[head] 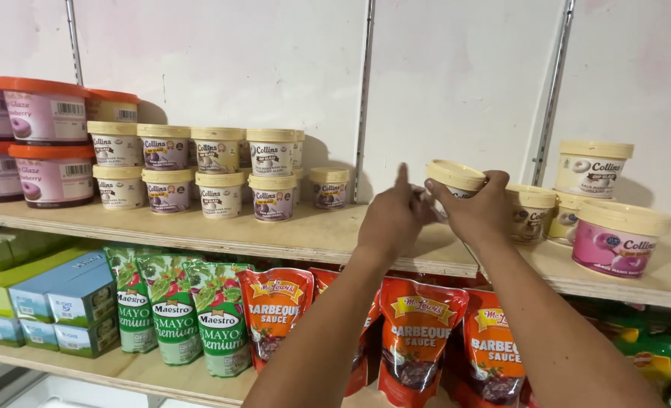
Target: Wiping down food containers with a cloth and arranging them neatly on wooden shelves in a grocery store.
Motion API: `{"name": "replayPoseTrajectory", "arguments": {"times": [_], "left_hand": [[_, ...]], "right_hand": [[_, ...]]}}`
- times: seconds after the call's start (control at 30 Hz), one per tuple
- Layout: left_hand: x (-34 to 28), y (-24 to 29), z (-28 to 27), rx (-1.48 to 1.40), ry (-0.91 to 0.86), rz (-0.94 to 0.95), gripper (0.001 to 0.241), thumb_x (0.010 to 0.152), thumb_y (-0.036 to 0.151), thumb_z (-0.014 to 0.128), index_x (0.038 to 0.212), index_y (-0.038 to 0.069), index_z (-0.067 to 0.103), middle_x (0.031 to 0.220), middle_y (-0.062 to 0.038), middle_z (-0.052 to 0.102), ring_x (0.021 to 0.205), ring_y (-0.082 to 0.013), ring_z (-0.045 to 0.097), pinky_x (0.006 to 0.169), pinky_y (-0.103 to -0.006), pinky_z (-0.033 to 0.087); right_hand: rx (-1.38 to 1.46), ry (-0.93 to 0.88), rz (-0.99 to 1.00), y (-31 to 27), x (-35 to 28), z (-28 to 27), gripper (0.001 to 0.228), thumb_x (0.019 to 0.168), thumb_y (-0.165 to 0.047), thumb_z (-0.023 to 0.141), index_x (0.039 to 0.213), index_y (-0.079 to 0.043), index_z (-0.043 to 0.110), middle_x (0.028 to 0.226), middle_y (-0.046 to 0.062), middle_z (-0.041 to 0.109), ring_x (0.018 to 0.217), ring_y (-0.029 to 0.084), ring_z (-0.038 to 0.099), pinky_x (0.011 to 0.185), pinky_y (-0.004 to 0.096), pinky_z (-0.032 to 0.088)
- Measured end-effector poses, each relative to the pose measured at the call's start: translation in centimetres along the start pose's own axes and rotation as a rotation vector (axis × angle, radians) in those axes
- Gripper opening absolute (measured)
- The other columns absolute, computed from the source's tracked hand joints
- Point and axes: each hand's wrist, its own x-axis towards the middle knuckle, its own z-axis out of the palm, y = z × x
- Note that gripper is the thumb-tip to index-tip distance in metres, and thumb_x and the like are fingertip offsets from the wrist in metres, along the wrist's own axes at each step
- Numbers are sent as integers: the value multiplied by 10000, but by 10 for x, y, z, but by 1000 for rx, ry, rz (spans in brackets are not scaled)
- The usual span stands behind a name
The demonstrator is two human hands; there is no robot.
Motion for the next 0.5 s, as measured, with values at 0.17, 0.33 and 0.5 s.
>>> {"name": "replayPoseTrajectory", "arguments": {"times": [0.17, 0.33, 0.5], "left_hand": [[2, 8, -15, -83, 5, -86, 672, 985, 218, 540, 1545, -73, 309, 899, -228, 726, 821, -390, 723, 759, -476, 571], [-4, 14, -11, -60, -84, -21, 639, 925, 202, 580, 1533, 55, 448, 875, -218, 734, 802, -373, 746, 778, -461, 588], [-1, 8, -11, -150, 84, 43, 605, 932, 189, 525, 1492, -21, 430, 920, -148, 771, 827, -370, 725, 814, -455, 572]], "right_hand": [[-38, -7, -87, 0, -3, 2, 967, 703, -633, 883, 1273, 24, 460, 1100, 213, 705, 967, 318, 727, 841, 431, 593], [47, 64, -45, 15, 8, 6, 975, 713, -586, 868, 1314, 39, 420, 1104, 232, 695, 968, 331, 727, 807, 436, 603], [-8, -9, -78, -4, -8, -1, 955, 726, -604, 887, 1308, 11, 445, 1155, 220, 686, 1031, 339, 708, 867, 449, 576]]}}
